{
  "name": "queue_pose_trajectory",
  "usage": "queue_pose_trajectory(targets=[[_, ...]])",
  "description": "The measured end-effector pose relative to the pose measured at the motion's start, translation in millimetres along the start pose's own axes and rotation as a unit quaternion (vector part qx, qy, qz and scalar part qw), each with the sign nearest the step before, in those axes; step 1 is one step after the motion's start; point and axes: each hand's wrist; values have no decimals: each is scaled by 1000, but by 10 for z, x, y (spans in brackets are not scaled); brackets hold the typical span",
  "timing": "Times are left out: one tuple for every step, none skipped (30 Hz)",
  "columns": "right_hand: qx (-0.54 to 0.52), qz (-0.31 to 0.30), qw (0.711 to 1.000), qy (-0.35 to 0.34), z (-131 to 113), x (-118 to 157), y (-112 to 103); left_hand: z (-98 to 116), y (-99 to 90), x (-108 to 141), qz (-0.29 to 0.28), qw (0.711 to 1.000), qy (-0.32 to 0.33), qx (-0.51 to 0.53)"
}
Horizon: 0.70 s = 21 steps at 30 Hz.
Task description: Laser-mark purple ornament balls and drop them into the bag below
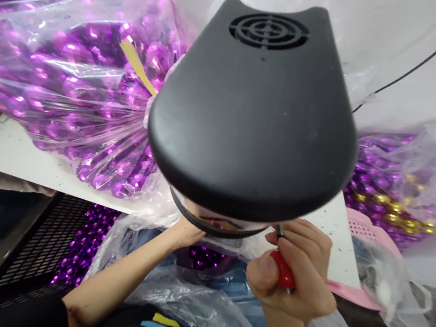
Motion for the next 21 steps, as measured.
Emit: queue_pose_trajectory(targets=[[10,14,1000,-18,1,4,22,-7,11,0,2,1000,1,-2],[17,24,999,-29,5,10,43,-12,22,0,5,1000,2,-3],[22,29,999,-30,12,18,64,-17,31,0,8,1000,2,-3],[24,35,999,-33,21,28,83,-19,38,0,10,1000,1,-3],[24,43,998,-39,31,39,101,-21,43,1,10,1000,1,-3],[24,50,997,-44,41,52,118,-20,46,1,10,1000,0,-2],[23,54,997,-49,52,69,134,-19,48,2,9,1000,0,0],[23,55,997,-53,63,92,150,-19,48,2,9,1000,0,3],[23,53,997,-54,76,122,168,-18,47,3,9,1000,0,8],[23,46,997,-53,91,162,186,-19,47,3,11,1000,1,12],[22,37,998,-50,107,208,205,-20,47,3,13,1000,1,16],[21,23,999,-44,124,258,222,-22,48,3,16,1000,0,19],[20,9,999,-35,139,306,233,-25,50,3,17,1000,-1,21],[18,-4,999,-26,151,343,235,-28,52,2,17,1000,-2,22],[17,-13,1000,-20,158,360,223,-31,54,1,17,1000,-1,23],[17,-18,1000,-18,157,349,196,-34,55,-1,16,1000,-1,23],[17,-23,999,-23,149,305,154,-37,56,-3,13,1000,0,23],[14,-18,999,-32,134,226,100,-41,55,-5,10,1000,0,23],[12,-24,999,-33,115,113,42,-45,55,-6,6,1000,0,21],[7,-30,999,-27,95,-26,-13,-50,53,-4,1,1000,-1,18],[-6,-10,1000,-9,78,-181,-59,-54,53,2,-4,1000,-1,16]])
Point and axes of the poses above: each hand's wrist, its own x-axis away from the middle knuckle, its own y-axis out of the palm, z = x × y, and after that the axes turned 12 degrees about -z, right-handed
